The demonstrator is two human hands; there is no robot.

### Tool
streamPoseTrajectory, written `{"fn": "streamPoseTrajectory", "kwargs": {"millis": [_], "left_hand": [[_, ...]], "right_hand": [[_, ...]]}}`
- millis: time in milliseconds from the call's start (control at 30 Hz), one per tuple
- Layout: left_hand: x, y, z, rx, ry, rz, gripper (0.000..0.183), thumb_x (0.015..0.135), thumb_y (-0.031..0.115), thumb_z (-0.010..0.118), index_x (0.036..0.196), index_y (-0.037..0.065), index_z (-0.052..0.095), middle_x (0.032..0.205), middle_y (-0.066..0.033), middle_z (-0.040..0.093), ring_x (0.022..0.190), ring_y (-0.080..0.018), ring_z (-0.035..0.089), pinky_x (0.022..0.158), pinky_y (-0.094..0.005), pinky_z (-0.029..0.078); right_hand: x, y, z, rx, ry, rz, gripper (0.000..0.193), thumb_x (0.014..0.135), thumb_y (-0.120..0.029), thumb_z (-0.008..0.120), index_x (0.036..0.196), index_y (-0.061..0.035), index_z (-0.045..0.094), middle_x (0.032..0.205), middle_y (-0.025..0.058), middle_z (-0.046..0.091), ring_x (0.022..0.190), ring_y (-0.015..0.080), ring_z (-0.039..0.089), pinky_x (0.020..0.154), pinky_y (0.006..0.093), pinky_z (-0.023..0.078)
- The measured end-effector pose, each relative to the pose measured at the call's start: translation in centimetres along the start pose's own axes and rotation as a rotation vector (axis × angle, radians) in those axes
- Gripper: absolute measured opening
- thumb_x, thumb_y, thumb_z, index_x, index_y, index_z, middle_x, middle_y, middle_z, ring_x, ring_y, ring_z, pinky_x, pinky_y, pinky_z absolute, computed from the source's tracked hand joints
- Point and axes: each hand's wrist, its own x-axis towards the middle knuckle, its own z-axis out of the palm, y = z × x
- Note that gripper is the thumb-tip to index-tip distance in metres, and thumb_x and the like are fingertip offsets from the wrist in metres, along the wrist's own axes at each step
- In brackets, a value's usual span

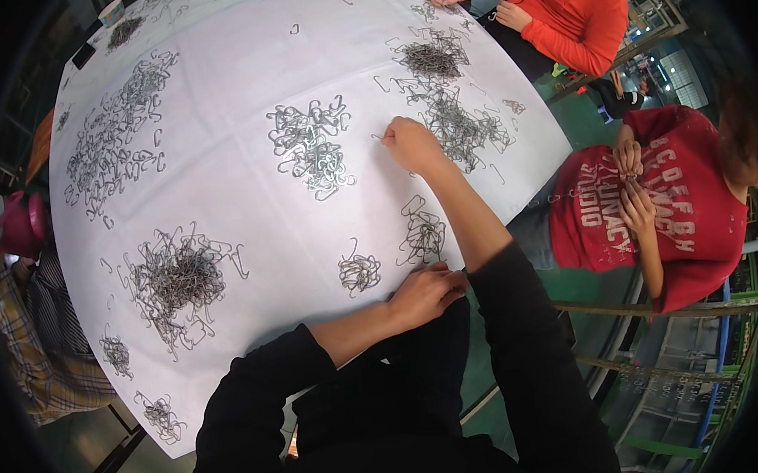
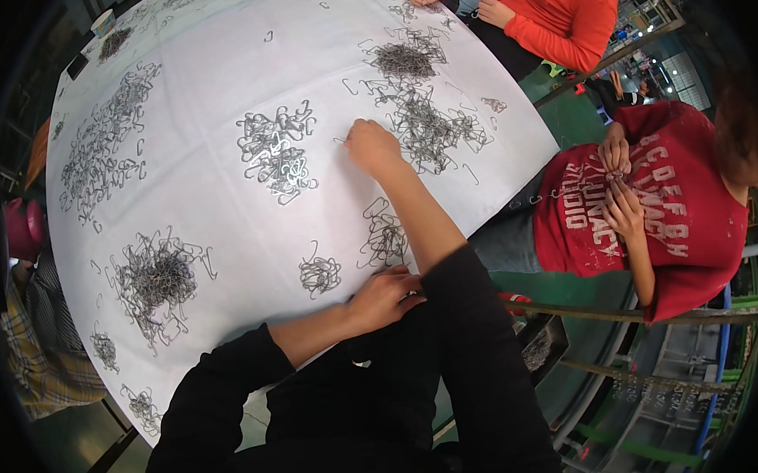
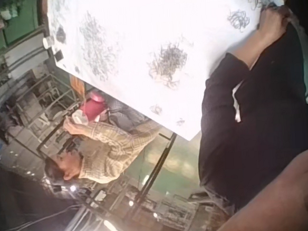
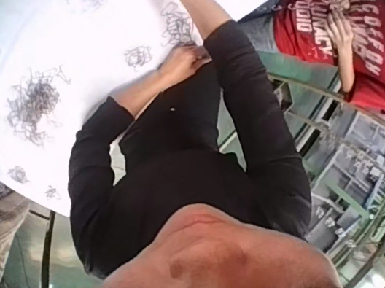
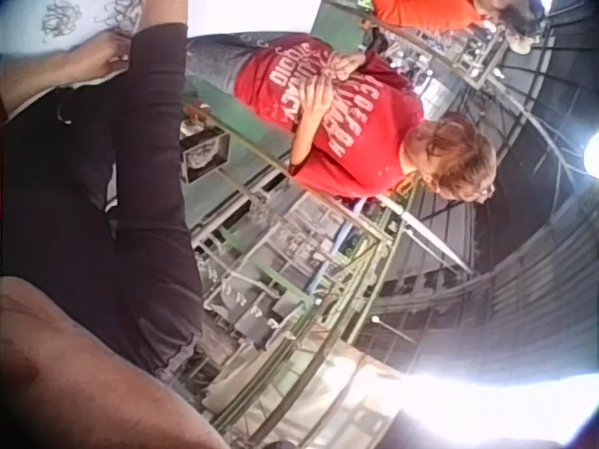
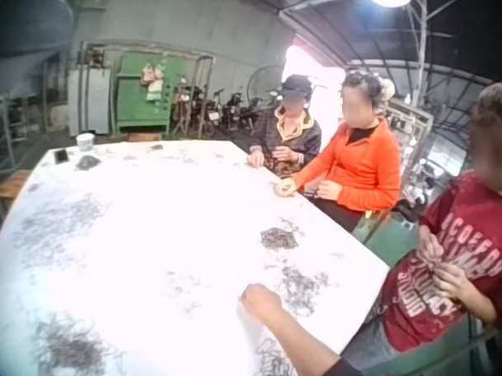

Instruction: The person sorts through a pile of metal hooks on a table, untangles them, and then hangs them onto a vertical metal rack.

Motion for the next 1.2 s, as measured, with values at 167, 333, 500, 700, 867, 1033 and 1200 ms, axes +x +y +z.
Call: {"fn": "streamPoseTrajectory", "kwargs": {"millis": [167,333,500,700,867,1033,1200], "left_hand": [[0.0,-0.1,0.3,0.013,0.018,0.03,0.013,0.075,0.008,0.068,0.086,0.005,0.06,0.076,-0.0098,0.057,0.074,-0.0278,0.058,0.066,-0.0386,0.048],[0.3,0.0,0.0,-0.052,0.019,0.05,0.011,0.077,0.008,0.067,0.085,0.005,0.061,0.076,-0.0081,0.058,0.072,-0.0243,0.059,0.062,-0.0339,0.048],[0.4,0.5,-0.1,-0.072,-0.017,0.0,0.011,0.078,0.007,0.067,0.086,0.006,0.06,0.075,-0.008,0.061,0.073,-0.0254,0.059,0.064,-0.0356,0.048],[0.1,-0.1,0.1,-0.044,-0.03,0.01,0.01,0.078,0.005,0.066,0.087,0.006,0.061,0.079,-0.0077,0.06,0.076,-0.0252,0.058,0.065,-0.0348,0.048],[-0.1,-0.5,0.4,-0.011,-0.011,0.044,0.009,0.077,0.006,0.066,0.085,0.005,0.061,0.08,-0.0078,0.059,0.075,-0.0264,0.057,0.067,-0.0355,0.048],[-0.2,-0.5,0.5,-0.006,0.009,0.089,0.009,0.077,0.006,0.067,0.084,0.005,0.061,0.077,-0.0079,0.058,0.075,-0.0267,0.057,0.067,-0.0354,0.047],[-0.1,-0.1,0.2,-0.018,0.017,0.098,0.009,0.077,0.006,0.067,0.085,0.007,0.063,0.077,-0.0078,0.058,0.075,-0.0263,0.057,0.066,-0.035,0.047]], "right_hand": [[-6.7,2.8,-4.0,0.868,-0.103,0.18,0.014,0.085,-0.005,0.059,0.097,0.0023,0.059,0.081,0.0104,0.064,0.068,0.0186,0.066,0.06,0.0278,0.053],[-12.0,5.7,-4.8,1.12,-0.011,0.26,0.016,0.085,-0.009,0.063,0.098,0.0011,0.062,0.082,0.0059,0.064,0.071,0.0134,0.066,0.057,0.023,0.051],[-13.9,8.5,-3.8,0.466,0.108,0.264,0.014,0.078,-0.012,0.069,0.089,-0.0036,0.067,0.085,0.0075,0.063,0.072,0.0181,0.064,0.062,0.0296,0.049],[-7.8,6.1,-3.2,0.257,0.175,-0.023,0.01,0.077,-0.015,0.068,0.085,-0.0084,0.066,0.089,0.0088,0.061,0.08,0.0247,0.062,0.07,0.0368,0.049],[-4.2,4.9,-2.6,-0.047,-0.085,-0.12,0.01,0.081,-0.017,0.064,0.087,-0.0095,0.062,0.095,0.0084,0.059,0.089,0.0276,0.061,0.076,0.04,0.049],[-4.8,4.7,-2.9,-0.106,-0.138,-0.149,0.013,0.083,-0.019,0.062,0.091,-0.0088,0.058,0.095,0.0085,0.058,0.089,0.0283,0.06,0.076,0.0396,0.048],[-5.1,4.7,-2.6,-0.012,-0.083,-0.17,0.014,0.084,-0.019,0.06,0.091,-0.0081,0.057,0.095,0.0097,0.058,0.089,0.0292,0.06,0.076,0.0398,0.047]]}}
